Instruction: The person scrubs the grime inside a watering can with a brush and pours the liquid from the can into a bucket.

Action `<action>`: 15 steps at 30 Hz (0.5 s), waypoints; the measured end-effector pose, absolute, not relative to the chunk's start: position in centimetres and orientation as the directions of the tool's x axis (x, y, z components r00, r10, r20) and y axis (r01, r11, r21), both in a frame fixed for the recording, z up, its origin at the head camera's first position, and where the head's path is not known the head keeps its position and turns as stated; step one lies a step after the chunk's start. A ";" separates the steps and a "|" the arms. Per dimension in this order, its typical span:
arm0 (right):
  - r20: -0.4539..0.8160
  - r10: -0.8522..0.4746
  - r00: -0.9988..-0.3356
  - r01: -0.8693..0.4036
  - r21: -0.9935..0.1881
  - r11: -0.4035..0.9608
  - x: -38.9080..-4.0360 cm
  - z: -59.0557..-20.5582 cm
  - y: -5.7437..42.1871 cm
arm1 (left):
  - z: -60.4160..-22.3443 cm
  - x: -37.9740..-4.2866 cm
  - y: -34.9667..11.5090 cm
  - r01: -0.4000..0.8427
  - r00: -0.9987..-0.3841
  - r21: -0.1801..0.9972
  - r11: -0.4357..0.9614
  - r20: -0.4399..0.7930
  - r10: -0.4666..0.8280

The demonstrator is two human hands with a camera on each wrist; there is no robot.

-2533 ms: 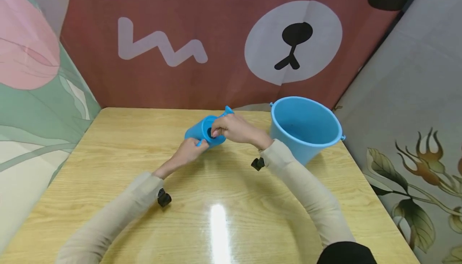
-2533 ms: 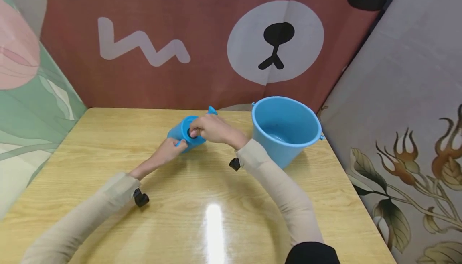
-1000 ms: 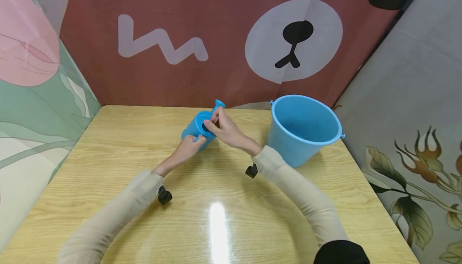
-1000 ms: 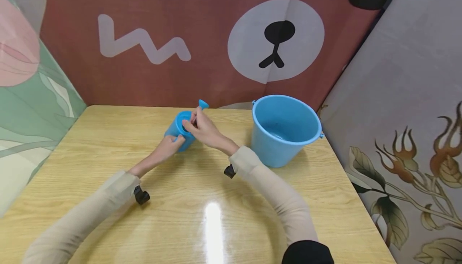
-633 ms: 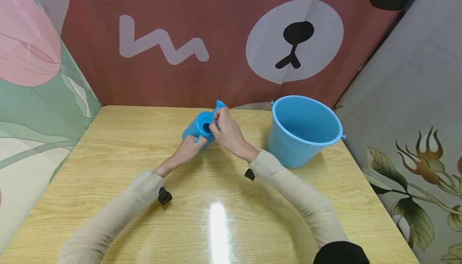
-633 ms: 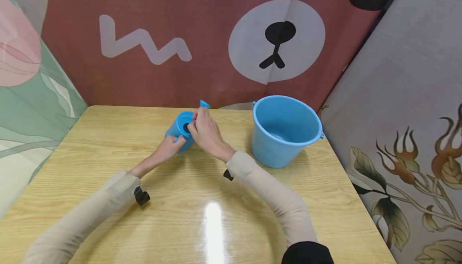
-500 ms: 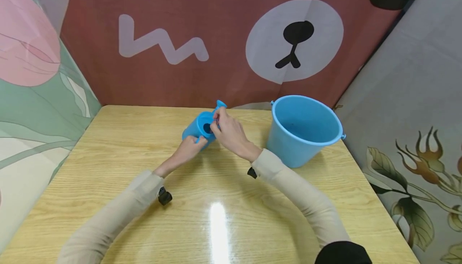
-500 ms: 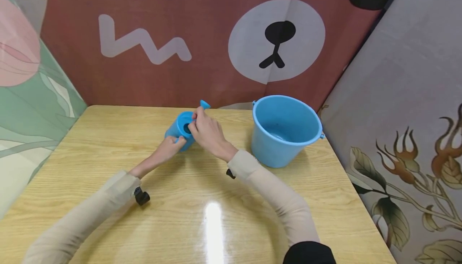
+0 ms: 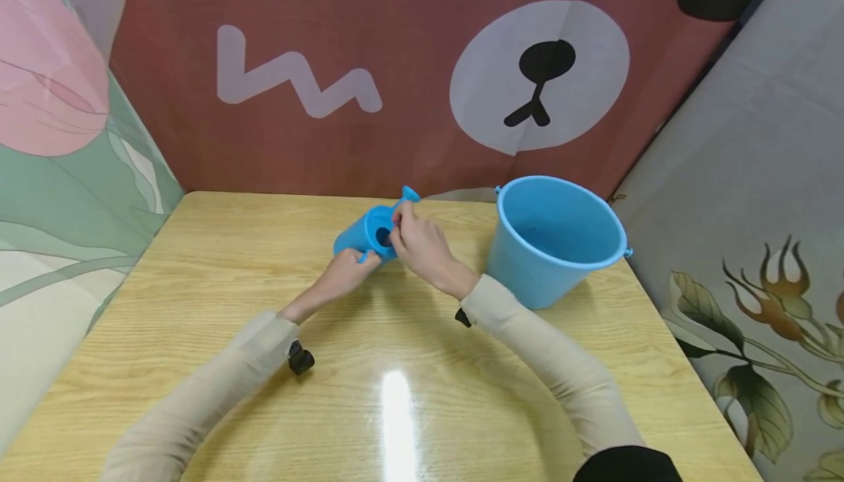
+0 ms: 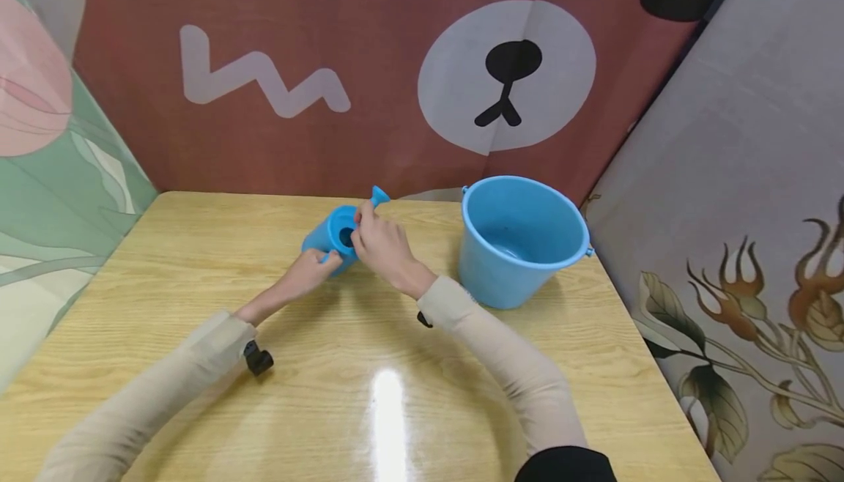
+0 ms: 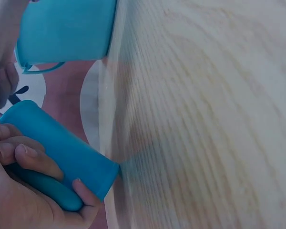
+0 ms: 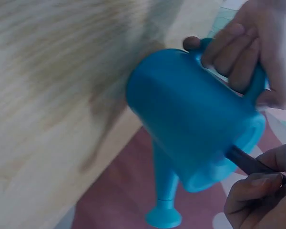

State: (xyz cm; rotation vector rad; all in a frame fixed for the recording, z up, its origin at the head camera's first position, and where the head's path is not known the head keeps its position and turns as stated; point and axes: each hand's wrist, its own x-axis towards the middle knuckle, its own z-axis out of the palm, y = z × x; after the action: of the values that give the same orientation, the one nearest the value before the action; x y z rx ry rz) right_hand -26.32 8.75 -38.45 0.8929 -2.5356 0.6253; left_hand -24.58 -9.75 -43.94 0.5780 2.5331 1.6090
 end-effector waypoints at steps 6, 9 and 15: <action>0.480 -0.500 -0.720 -0.664 -0.268 0.698 -26.2 -38.8 8.9 | -44.1 -24.5 -9.5 0.269 -0.922 0.896 0.354 0.132 0.365; 0.512 -0.488 -0.707 -0.674 -0.277 0.685 -25.9 -38.3 9.0 | -44.1 -24.5 -9.5 0.270 -0.924 0.892 0.363 0.133 0.360; 0.514 -0.520 -0.682 -0.687 -0.207 0.696 -25.9 -38.3 9.0 | -44.2 -24.6 -9.5 0.279 -0.926 0.879 0.387 0.138 0.352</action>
State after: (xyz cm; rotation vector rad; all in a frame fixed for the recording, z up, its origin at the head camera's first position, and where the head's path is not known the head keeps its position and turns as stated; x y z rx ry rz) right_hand -25.93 8.98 -38.34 0.9351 -2.4864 0.5430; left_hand -24.62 -9.52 -44.18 0.5825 2.5561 1.5989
